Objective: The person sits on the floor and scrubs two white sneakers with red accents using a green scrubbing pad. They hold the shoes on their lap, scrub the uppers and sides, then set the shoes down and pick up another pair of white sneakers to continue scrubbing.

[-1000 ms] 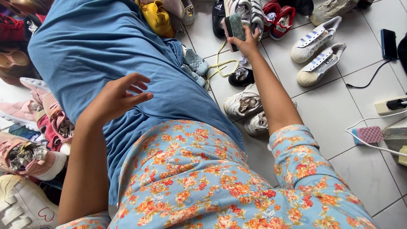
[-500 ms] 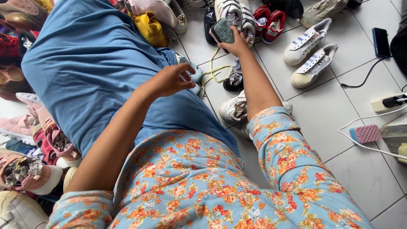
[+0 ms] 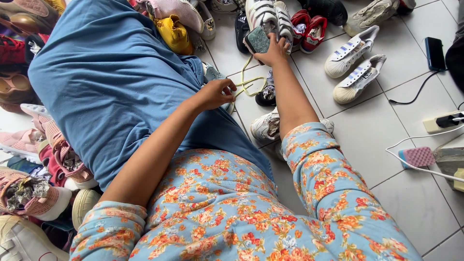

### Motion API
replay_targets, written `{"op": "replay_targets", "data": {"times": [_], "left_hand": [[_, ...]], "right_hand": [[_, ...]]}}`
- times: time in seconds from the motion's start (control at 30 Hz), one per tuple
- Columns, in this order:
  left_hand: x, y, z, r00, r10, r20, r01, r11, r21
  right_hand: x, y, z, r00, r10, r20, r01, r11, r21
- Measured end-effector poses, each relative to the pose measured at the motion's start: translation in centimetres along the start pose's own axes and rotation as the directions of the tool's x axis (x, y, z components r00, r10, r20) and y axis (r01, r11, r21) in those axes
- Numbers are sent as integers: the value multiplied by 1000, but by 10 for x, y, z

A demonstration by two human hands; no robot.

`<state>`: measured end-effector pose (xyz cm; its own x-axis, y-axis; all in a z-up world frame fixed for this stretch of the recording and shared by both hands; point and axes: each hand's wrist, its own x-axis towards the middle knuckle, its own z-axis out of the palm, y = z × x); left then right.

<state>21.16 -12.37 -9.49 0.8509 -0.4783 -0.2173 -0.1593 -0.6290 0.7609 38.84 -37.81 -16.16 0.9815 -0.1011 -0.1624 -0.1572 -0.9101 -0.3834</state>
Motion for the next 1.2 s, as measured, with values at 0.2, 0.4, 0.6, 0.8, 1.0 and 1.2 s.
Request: {"op": "replay_targets", "data": {"times": [0.2,0.4,0.6,0.8,1.0,1.2], "left_hand": [[-2,-27,18,998,42,-43,-42,999,-1],[-6,-27,8,999,-2,-32,-3,989,-146],[-4,-23,9,999,-44,-24,39,981,-188],[-5,-29,10,994,-20,-107,-6,970,-241],[-2,-33,11,958,-33,-283,-90,908,-409],[-61,36,-27,823,-295,-485,-154,707,-691]], "right_hand": [[-5,2,-6,981,125,148,-125,992,-9],[-30,-7,-25,941,57,333,-25,995,-100],[-54,4,-11,982,9,191,8,996,-85],[-22,33,25,998,-52,-22,55,980,191],[-41,48,25,934,-209,-291,300,900,317],[-174,-38,-40,829,-438,-349,550,754,359]]}}
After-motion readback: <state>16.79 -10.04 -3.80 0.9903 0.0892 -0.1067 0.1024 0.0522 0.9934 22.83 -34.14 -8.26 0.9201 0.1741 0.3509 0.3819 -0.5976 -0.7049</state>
